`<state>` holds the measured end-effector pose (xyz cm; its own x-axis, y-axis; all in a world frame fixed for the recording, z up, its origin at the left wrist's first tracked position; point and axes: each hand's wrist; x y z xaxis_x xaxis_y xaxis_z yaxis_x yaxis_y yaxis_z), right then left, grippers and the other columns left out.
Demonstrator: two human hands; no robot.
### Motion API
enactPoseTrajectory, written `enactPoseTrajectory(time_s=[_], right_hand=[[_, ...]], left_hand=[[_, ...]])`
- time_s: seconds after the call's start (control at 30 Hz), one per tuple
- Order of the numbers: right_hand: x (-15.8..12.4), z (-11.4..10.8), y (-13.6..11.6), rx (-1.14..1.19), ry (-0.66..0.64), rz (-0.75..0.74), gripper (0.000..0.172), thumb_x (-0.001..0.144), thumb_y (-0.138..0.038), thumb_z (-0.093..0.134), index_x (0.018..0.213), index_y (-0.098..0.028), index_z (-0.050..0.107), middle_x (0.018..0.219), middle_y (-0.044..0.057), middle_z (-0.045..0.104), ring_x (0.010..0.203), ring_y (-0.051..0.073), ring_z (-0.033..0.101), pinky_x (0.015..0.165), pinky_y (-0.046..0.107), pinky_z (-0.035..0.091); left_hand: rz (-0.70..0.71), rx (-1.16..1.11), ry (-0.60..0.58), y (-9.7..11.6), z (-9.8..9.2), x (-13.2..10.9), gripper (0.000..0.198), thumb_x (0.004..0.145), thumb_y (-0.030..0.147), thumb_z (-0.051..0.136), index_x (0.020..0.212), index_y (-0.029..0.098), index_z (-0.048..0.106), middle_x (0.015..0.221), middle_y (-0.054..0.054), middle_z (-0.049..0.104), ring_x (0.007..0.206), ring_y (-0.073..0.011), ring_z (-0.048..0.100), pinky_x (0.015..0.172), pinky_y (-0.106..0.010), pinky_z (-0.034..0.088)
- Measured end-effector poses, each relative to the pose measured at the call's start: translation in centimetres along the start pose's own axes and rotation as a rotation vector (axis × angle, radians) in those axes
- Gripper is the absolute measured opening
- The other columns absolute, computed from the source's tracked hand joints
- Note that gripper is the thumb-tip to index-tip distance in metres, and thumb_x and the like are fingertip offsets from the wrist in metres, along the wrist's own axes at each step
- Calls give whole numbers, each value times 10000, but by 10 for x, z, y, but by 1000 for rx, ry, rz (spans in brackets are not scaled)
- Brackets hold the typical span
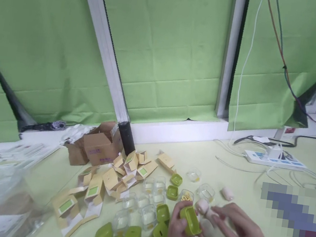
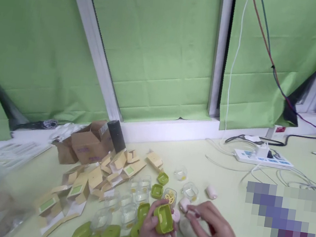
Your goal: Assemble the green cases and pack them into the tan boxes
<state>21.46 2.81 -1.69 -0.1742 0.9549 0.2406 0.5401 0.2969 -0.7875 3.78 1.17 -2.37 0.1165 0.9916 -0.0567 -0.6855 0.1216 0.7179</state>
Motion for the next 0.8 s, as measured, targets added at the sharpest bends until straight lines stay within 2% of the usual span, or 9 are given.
enactPoseTrajectory(time_s=[0.1,0.2,0.37,0.47,0.57,0.63,0.73,0.8], right_hand=[[4,17,-37,152,-184,-88,249,846,-440,527,847,-254,694,829,62,627,823,235,591,729,305,464],[7,30,-53,180,-194,-43,214,807,-387,584,672,-233,646,733,30,580,724,198,544,645,277,433],[7,47,-47,242,-213,6,304,717,-384,628,507,-198,510,563,-19,432,565,145,394,532,252,339],[2,53,-39,262,-257,21,335,713,-417,615,498,-194,488,558,-30,375,563,141,363,538,253,329],[-4,56,-34,278,-252,66,317,671,-360,626,462,-192,457,550,-35,344,546,131,324,521,244,319],[-8,58,-32,307,-227,104,302,623,-305,628,441,-190,417,531,-42,316,533,121,294,503,238,295],[-11,61,-31,407,-215,152,219,576,-276,637,492,-188,455,528,-56,297,525,106,269,487,232,252],[-13,64,-32,463,-212,170,175,569,-290,650,544,-181,514,529,-63,290,519,98,255,479,227,236]], left_hand=[[60,227,56,0,-3,-9,459,719,554,618,1004,203,537,838,-38,610,683,-159,573,588,-257,416],[122,450,27,6,-7,-18,523,746,633,547,1052,210,511,907,-49,622,815,-183,573,756,-294,425],[159,527,-199,13,-20,-23,625,740,640,549,1174,204,436,944,-70,601,874,-209,575,836,-338,405],[166,597,-233,9,-29,-22,695,740,665,519,1234,188,412,1150,-145,556,1049,-274,546,928,-393,370],[190,690,-223,3,-35,-25,742,741,681,490,1273,172,401,1409,-182,355,1306,-308,336,1055,-413,248],[201,750,-221,2,-37,-28,765,744,693,465,1288,160,406,1445,-181,304,1367,-300,225,1091,-407,180],[247,817,-204,2,-34,-30,720,756,681,457,1265,171,461,1356,-179,410,1334,-309,285,1081,-409,200],[293,792,-210,3,-32,-30,640,766,653,476,1207,192,521,1231,-162,488,1192,-308,456,1008,-397,315]])
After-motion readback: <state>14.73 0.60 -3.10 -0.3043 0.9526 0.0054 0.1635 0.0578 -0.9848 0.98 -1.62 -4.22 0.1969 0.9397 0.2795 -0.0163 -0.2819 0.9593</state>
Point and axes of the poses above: each hand's wrist, its own x-axis towards the middle knuckle, its own z-axis out of the palm, y = z × x
